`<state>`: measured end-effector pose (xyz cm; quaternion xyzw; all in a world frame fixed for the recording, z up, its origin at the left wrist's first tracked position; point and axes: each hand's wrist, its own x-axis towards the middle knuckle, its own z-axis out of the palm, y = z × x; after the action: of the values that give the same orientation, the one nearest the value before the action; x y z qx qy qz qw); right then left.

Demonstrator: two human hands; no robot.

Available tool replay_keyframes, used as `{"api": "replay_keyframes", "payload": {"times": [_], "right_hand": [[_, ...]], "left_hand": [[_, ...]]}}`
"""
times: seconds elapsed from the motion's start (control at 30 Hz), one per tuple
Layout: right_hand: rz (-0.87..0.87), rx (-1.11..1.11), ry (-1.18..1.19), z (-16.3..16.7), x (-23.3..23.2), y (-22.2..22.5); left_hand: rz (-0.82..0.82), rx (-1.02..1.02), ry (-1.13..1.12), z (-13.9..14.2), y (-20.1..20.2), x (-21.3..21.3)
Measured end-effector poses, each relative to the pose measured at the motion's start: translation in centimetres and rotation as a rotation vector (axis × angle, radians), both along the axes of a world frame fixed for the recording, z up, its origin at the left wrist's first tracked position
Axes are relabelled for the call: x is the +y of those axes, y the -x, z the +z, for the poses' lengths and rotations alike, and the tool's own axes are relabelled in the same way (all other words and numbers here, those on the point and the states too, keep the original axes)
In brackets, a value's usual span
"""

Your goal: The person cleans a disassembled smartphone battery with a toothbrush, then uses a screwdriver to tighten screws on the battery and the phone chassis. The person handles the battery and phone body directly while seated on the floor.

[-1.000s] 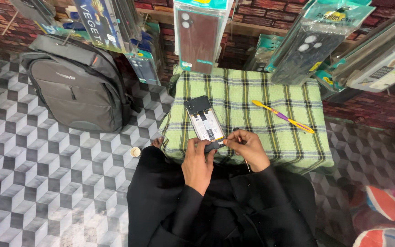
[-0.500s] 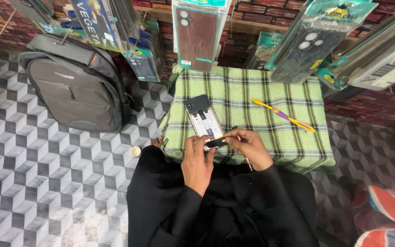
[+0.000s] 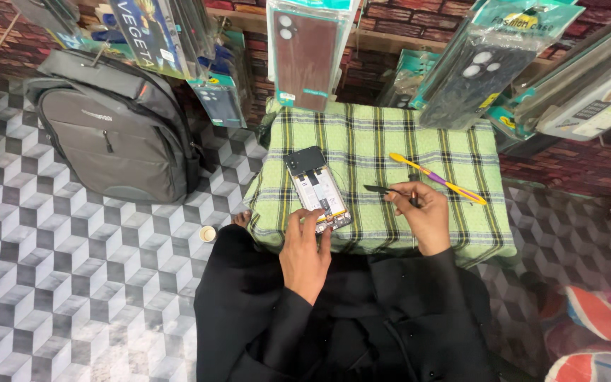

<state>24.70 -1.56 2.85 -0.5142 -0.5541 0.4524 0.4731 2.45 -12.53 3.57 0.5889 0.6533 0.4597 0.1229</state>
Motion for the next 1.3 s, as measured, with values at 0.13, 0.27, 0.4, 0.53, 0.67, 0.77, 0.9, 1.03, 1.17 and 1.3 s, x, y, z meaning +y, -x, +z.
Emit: {"api": "replay_keyframes", "payload": {"times": [0.13,0.27,0.4,0.53,0.67,0.77,0.9,1.03,1.17,1.3], "right_hand": [[-0.107,-0.181,-0.095,0.4,-0.5,0.8],[-0.116,-0.433,-0.359,0.8,-0.9,0.8],[-0.013,-0.731,-0.306,0.7,-1.0,1.0],[-0.069,-0.721,-0.367,0.6,-1.0,1.1],[-0.08,-0.734,-0.393,0.6,-1.0,1.0],[-0.076,-0.741,-0.42,0.4,-0.9,1.0],[-0.21,-0.693,-0.472,0.0,-0.9,0.7],[-0.165,-0.785,-0.377,0.1,-1.0,0.5],[-0.134,-0.838,-0.528,0.5,-1.7,1.6],[0.081,-0.567,-0.404,0.4,-2.3,3.8]], "left_hand": [[-0.002,0.031,-0.022,0.0,0.0,0.0],[0.005,0.042,-0.014,0.0,-0.1,0.1],[0.001,0.044,-0.01,0.1,0.0,0.0],[0.0,0.044,-0.014,0.1,0.0,-0.1],[-0.001,0.03,0.012,0.2,0.0,0.0],[-0.005,0.013,0.022,0.1,0.0,0.0],[0.002,0.009,0.016,-0.1,0.1,0.0],[0.001,0.01,0.001,-0.3,0.1,0.0],[-0.02,-0.037,0.041,-0.4,0.1,-0.1],[-0.012,0.034,0.054,-0.5,0.0,-0.1]]}}
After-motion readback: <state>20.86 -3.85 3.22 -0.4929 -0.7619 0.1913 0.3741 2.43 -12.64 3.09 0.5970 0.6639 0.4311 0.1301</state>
